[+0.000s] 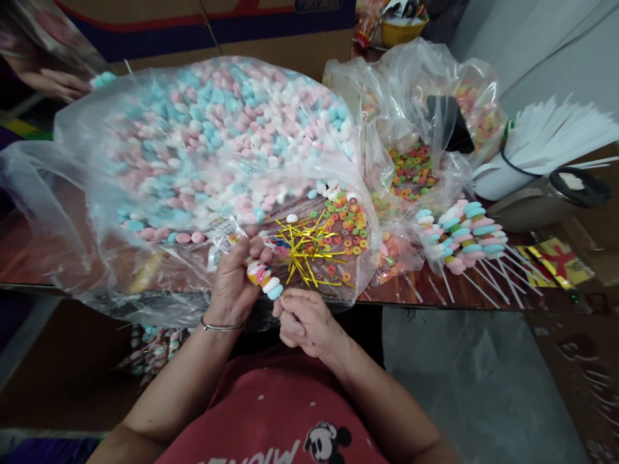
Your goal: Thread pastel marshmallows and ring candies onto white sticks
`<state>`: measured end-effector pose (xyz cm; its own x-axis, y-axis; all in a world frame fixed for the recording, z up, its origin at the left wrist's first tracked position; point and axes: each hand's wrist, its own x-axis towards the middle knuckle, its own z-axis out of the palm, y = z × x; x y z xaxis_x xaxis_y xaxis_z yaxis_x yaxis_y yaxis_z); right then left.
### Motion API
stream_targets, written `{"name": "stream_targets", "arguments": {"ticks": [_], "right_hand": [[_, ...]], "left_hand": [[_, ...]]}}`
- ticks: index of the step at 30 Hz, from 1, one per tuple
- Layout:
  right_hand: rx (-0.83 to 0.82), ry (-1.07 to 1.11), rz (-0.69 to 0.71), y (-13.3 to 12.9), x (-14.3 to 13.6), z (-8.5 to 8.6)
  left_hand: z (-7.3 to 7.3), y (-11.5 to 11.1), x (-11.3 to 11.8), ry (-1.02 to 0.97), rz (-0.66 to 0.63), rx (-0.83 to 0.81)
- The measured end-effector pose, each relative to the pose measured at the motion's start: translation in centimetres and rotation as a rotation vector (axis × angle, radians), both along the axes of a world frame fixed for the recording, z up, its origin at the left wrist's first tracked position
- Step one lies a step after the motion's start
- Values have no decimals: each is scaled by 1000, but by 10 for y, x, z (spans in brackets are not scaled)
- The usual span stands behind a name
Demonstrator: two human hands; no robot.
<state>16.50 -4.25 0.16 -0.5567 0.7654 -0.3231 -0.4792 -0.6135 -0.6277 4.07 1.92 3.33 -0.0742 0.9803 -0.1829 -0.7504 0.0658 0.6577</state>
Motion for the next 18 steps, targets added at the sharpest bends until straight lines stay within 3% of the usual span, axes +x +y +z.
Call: {"name": "stream_targets", "arguments": {"ticks": [4,8,13,16,18], "right_hand": [[163,-230,-126,1,-8,0],[389,-497,-88,1,-7,3],[715,-928,-95,-3,0,11],[742,-999,-124,-4,-1,13],[619,-857,-121,-2,-5,11]], "left_hand": [[-5,-10,12,11,-65,24],[-10,-10,9,-14,-96,-8],[-5,-1,-3,74,13,-92],[-2,-3,-1,127,63,-109],[-1,-8,6,101,42,-83]]}}
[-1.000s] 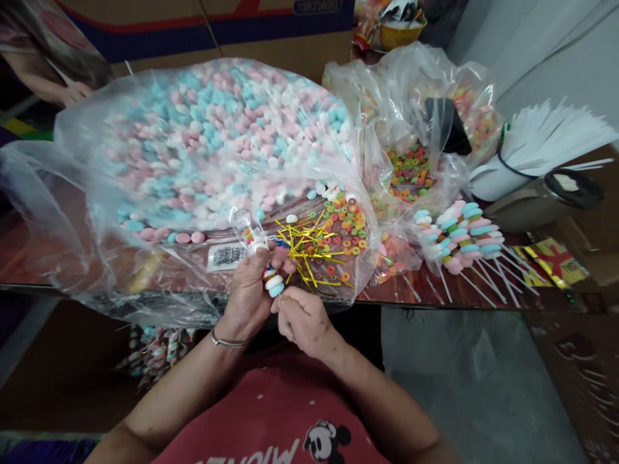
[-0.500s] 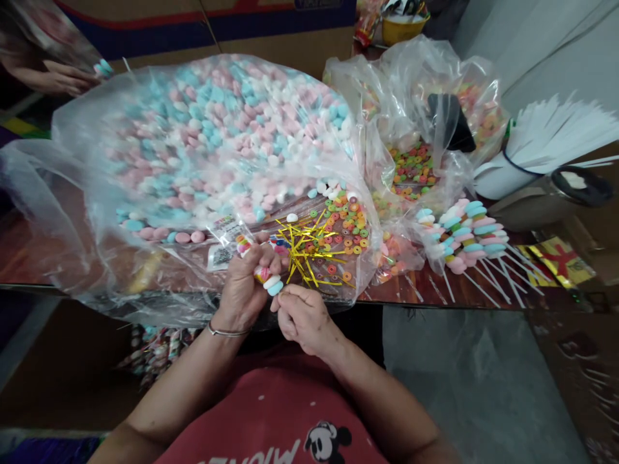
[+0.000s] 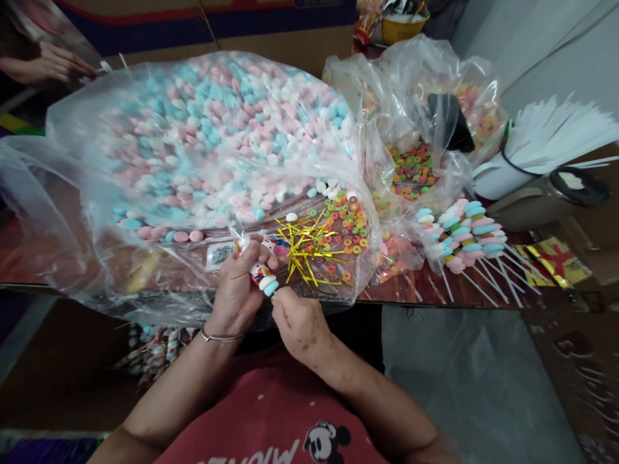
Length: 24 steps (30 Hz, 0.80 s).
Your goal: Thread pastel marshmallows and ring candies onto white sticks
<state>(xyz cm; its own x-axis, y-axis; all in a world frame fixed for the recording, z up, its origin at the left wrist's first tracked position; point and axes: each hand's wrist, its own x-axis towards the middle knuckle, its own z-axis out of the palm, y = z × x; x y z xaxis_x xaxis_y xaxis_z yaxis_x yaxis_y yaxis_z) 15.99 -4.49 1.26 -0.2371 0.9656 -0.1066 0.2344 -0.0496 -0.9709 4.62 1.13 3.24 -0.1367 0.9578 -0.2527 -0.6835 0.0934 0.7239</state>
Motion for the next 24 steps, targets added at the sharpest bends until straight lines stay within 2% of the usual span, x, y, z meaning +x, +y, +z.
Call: {"name": "stream_targets", "arguments": {"ticks": [5,7,9,12,14,17,20,22,24], "right_hand": [[-413,647,-39,10,-9,-4],[-476,768,-19,14,-8,-3],[-505,797,44,17,-4,-2],[-514,712,127,14,6,-2],[-449,544,137,8,13,-3],[-132,158,23,-2,19,-5],[190,-143,-112,-7,19,-8],[267,-198,-145,-8,15,-10],[226,-128,-159,-7,10,-11]], "left_hand": [[-2,-17,13,-58,-49,41],[-3,-20,13,-61,-95,10],[-2,-18,9,-68,-124,-8],[4,-4,-2,-84,-36,15],[9,7,-8,-84,25,18],[13,17,-10,-45,75,-4],[11,15,-4,-38,85,3],[7,10,4,-53,53,35],[4,5,11,-54,16,71]]}}
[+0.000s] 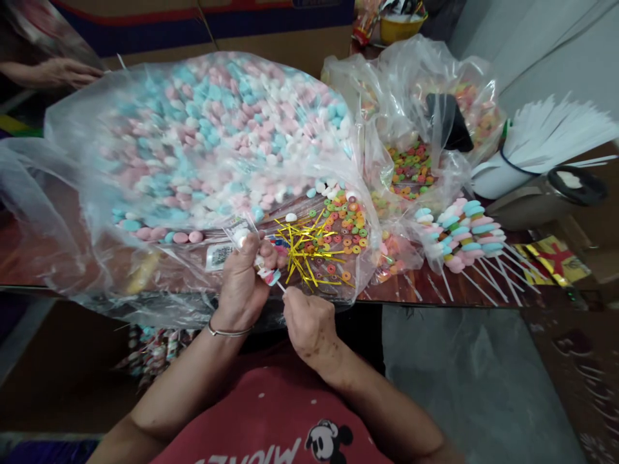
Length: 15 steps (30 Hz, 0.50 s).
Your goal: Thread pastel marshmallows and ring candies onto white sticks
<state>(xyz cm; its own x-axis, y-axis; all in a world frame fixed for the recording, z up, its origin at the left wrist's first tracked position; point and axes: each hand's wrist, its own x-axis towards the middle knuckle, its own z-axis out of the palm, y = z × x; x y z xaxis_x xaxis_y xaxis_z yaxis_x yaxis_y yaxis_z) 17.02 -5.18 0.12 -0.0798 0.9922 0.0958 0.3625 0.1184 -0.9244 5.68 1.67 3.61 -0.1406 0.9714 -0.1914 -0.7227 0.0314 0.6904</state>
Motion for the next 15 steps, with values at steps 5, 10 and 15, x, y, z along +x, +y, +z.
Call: {"name": "stream_targets", "arguments": {"ticks": [5,10,15], "right_hand": [[-338,518,29,3,-12,4],[-622,884,136,6,-7,12],[-669,912,199,2,0,11]], "left_hand": [[-4,-5,4,-23,-21,-32],[4,7,-14,-93,-9,-130],[13,13,-24,-92,22,-94]]}}
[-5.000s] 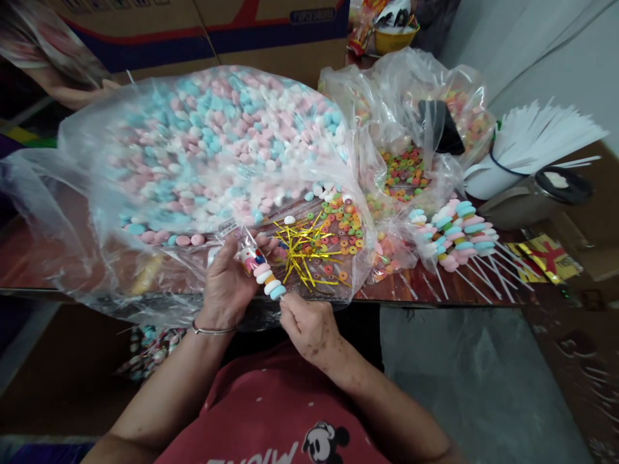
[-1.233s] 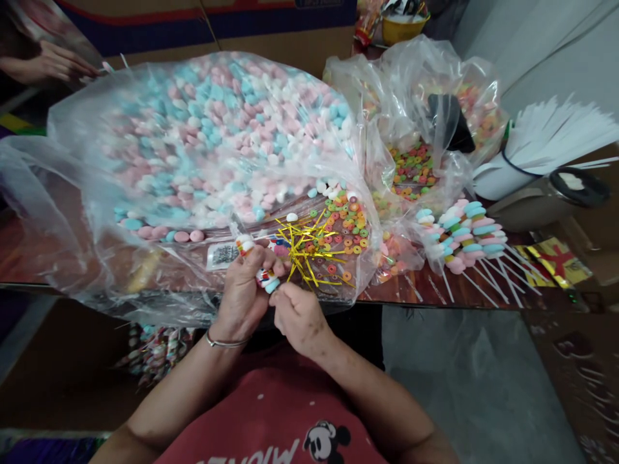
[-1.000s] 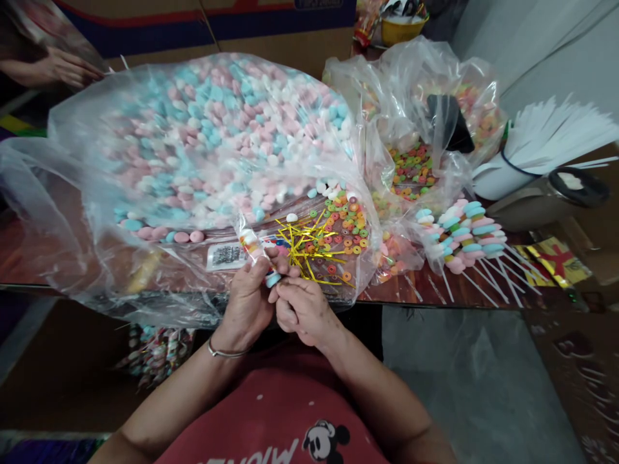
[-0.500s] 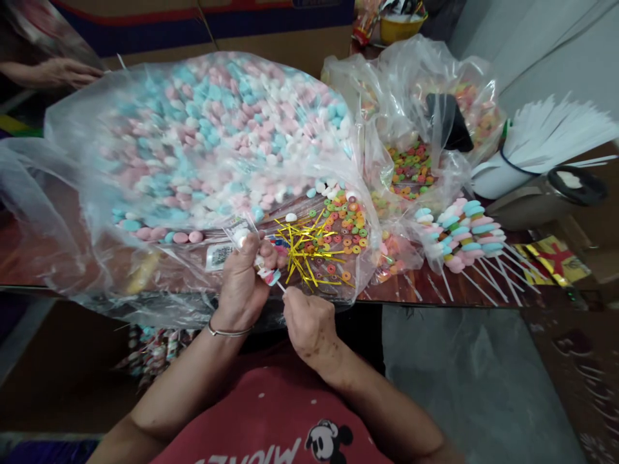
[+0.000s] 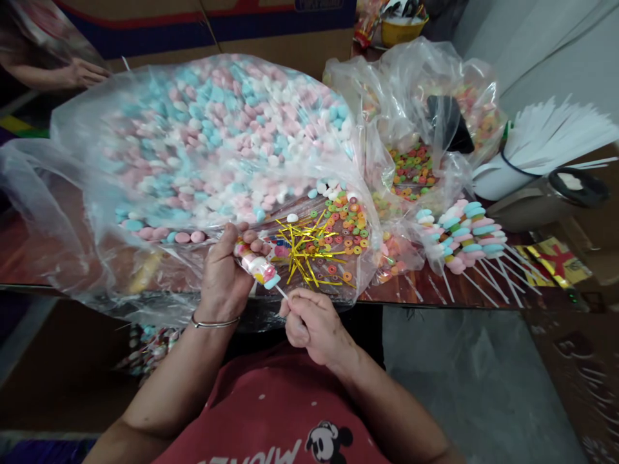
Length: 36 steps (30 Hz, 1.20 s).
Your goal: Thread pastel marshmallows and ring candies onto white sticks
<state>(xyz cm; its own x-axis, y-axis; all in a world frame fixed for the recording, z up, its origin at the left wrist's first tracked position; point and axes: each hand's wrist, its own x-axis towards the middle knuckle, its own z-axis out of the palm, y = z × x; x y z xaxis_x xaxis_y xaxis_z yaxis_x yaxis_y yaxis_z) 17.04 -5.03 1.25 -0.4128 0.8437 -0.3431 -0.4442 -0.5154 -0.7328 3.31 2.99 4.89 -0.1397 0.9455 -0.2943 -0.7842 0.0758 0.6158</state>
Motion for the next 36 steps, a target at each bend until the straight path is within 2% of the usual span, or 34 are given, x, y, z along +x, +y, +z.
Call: {"name": "stream_targets", "arguments": {"ticks": [2,3,6,8,10,12,17,18,20,22,25,28,30,32,36], "right_hand": [[140,-219,-44,-2,-2,-3],[264,-381,-71,-2,-3,-5],[807,-940,-192,0,-10,-11],[1133,-1229,-310,3,-14,-14],[1245,-1353,-386,6,-17,-16],[1133,-1255,-358,8,-16,-14],[334,-395,-119,13,-7,-2],[219,-251,-83,14,-6,1],[91,-67,-17,15,-4,4],[68,-36,42,13,-3,5],[224,-291,70,7,-4,1],[527,-690,-62,3,-5,-4],[641,-822,-159,2,-6,-6],[622,-791,-183,4,-9,-8],[437,-532,-177,9,-14,-4]], "left_hand": [[0,-2,4,17,14,16],[-2,-4,7,27,12,24],[-8,-11,17,27,-32,59],[-13,-16,23,10,-66,73],[-18,-21,26,1,-84,75],[-21,-25,27,-21,-105,72],[-22,-29,20,-131,-194,47],[-22,-28,18,-126,-203,46],[-21,-26,14,-102,-207,51],[-21,-23,12,-83,-202,62],[-20,-21,12,-69,-172,105],[-19,-21,15,-35,-125,142],[-19,-24,18,-21,-129,127],[-20,-29,22,-31,-167,97],[-22,-40,26,-28,-234,92]]}}
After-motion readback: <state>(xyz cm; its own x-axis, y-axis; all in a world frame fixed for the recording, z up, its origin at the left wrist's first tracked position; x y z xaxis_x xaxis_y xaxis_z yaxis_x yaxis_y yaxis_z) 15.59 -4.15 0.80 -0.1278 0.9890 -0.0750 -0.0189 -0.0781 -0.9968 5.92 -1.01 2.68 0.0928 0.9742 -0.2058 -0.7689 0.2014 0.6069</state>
